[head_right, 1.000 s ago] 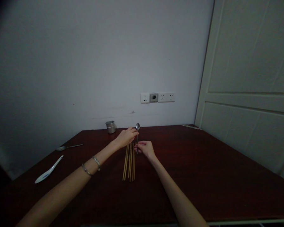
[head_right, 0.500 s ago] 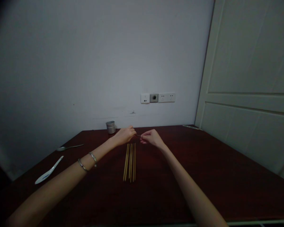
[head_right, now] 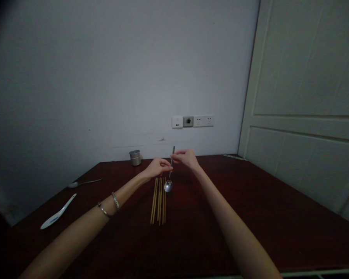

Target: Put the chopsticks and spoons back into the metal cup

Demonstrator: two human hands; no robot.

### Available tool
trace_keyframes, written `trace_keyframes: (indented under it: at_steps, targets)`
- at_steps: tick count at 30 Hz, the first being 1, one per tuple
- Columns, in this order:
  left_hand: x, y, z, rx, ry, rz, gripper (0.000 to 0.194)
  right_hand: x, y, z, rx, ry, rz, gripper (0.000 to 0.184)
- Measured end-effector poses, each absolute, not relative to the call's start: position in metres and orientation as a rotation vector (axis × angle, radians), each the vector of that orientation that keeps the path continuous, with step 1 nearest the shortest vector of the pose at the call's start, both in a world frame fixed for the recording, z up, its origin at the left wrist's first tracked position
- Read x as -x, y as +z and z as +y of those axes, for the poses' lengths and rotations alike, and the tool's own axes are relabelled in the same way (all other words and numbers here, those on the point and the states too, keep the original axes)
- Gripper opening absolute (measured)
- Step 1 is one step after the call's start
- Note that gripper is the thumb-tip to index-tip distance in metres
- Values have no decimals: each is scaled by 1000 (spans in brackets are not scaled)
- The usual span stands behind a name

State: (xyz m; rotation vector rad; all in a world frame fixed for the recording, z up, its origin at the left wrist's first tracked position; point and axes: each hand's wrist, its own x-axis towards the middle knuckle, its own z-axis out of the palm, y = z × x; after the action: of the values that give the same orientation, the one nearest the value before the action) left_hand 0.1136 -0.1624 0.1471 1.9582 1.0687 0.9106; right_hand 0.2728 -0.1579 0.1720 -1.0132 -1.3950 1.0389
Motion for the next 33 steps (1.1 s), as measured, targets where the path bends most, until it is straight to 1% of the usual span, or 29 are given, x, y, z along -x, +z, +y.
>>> trace_keyframes:
  at_steps: [4, 9, 13, 18, 27, 33]
  targets:
    - [-117, 141, -166, -1815, 955, 1048, 25, -268, 159, -148, 938, 1081, -1336, 19]
    - [-116, 132, -167, -1774, 986, 1022, 26, -266, 147, -142, 914, 1079, -1314, 20]
    - [-114, 125, -169, -1749, 1039, 1047, 23, -270, 146, -148, 948, 1025, -1382, 22]
    - [-116, 115, -169, -1671, 1111, 1084, 24, -272, 143, -156, 1061, 949, -1491, 20]
    - [-116, 99, -165, -1602, 1190, 1067, 25, -257, 139, -166, 1346, 640, -1689, 18]
    - [-112, 92, -163, -1545, 1206, 1089, 21, -248, 134, -162, 1437, 424, -1791, 14]
